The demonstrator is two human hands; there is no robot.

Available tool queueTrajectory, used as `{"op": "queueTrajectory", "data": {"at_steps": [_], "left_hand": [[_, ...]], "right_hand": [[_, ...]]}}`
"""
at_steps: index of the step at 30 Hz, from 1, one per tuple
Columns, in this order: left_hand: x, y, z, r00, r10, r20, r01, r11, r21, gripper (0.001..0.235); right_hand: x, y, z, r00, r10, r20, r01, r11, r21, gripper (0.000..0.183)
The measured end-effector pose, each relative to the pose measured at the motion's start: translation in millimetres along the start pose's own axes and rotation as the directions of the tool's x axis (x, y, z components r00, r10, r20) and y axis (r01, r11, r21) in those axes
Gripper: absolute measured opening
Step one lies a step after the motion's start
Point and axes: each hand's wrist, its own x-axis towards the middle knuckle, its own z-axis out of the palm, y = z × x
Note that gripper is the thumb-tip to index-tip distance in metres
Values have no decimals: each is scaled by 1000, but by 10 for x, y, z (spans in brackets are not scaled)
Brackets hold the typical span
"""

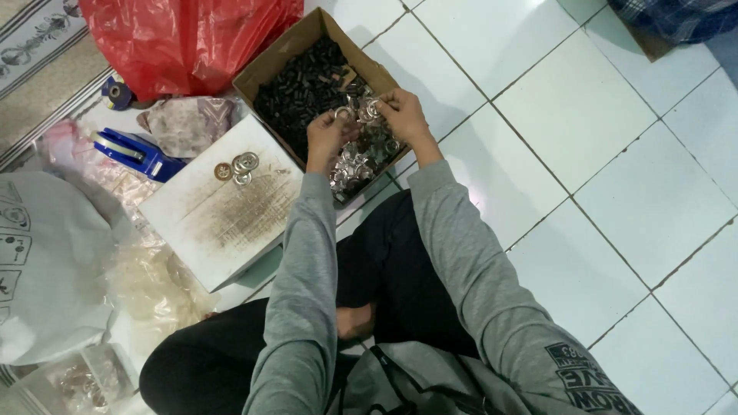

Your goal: Packaging small metal components from a cardboard box into individual plastic bags while sitting on the floor.

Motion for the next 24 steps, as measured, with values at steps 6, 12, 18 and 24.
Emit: {"op": "queueTrajectory", "data": {"at_steps": [6,12,18,24], "left_hand": [[-50,55,43,1000,-20,10,21,997,-78,27],[-60,68,76,997,-33,67,46,980,-194,22],[-56,70,128,999,-27,44,37,968,-247,24],[99,-90,194,997,63,-39,-63,998,-9,34]], "right_hand": [[-93,-140,25,1000,-28,-2,28,1000,3,23],[-158,-262,-7,999,-44,12,44,999,-30,24],[-157,-278,40,997,-71,3,71,997,-28,19],[-135,-227,79,993,-111,25,111,993,28,23]]}}
